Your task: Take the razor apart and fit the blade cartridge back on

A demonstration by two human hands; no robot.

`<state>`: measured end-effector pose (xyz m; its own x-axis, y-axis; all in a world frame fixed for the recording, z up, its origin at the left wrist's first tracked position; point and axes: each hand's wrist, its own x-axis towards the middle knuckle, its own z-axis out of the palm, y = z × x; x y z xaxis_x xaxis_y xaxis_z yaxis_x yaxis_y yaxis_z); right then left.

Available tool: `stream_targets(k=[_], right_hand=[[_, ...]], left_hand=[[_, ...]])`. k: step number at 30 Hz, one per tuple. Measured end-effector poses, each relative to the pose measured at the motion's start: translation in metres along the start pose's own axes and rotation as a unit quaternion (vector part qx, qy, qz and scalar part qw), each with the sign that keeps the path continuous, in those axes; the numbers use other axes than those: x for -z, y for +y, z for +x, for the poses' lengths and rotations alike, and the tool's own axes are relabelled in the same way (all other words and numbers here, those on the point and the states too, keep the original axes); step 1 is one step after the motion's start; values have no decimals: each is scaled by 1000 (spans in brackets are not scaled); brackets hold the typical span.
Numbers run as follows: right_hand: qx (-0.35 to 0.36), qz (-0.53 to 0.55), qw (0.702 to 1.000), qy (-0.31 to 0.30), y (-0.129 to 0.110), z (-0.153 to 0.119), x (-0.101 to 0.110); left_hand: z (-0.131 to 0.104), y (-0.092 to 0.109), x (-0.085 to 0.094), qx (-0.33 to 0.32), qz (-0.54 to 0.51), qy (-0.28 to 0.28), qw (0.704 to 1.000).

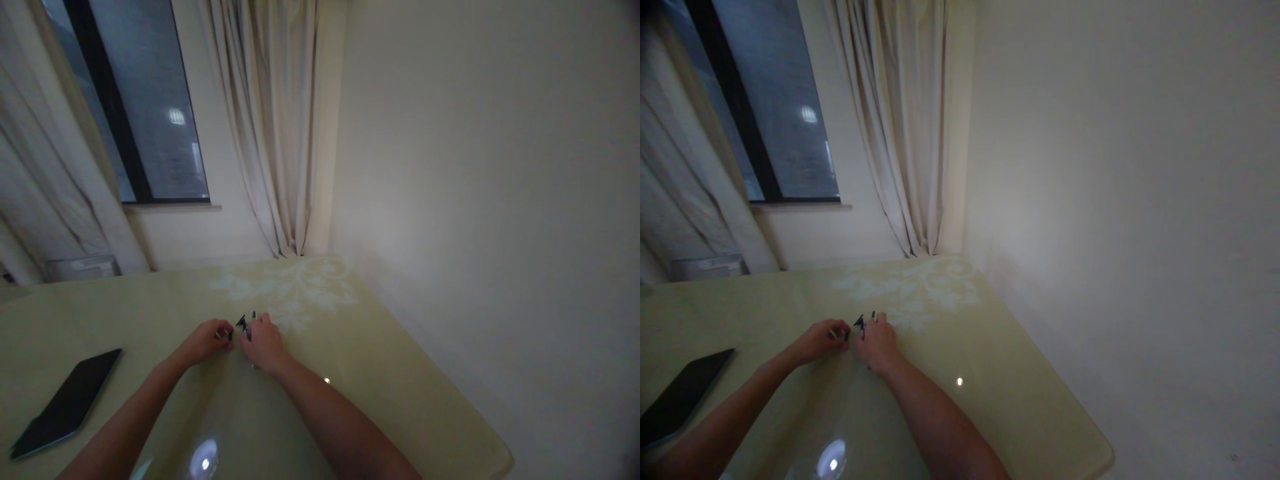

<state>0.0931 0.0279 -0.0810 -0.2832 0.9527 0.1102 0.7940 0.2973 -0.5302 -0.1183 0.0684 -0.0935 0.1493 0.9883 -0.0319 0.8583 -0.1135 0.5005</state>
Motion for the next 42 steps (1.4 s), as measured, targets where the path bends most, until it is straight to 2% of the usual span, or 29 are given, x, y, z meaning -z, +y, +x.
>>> stream_targets(k=[10,16,21,27,33,42], right_hand=[[-12,4,1000,0,4,-2,1],[28,24,999,10,17,3,-10],[64,23,998,4,24,2,-7],[63,21,998,10,29,3,-3],[74,29,997,20,29,-3,-1],[108,58,992,38,34,-13,-7]], left_hand=[[7,0,3,11,2,-12,1000],[11,4,2,14,11,-12,1000],[18,11,-3,10,18,-4,1000],[22,19,-9,-5,28,-2,1000],[19,18,-18,-1,64,19,998],[19,17,-15,4,54,12,998]])
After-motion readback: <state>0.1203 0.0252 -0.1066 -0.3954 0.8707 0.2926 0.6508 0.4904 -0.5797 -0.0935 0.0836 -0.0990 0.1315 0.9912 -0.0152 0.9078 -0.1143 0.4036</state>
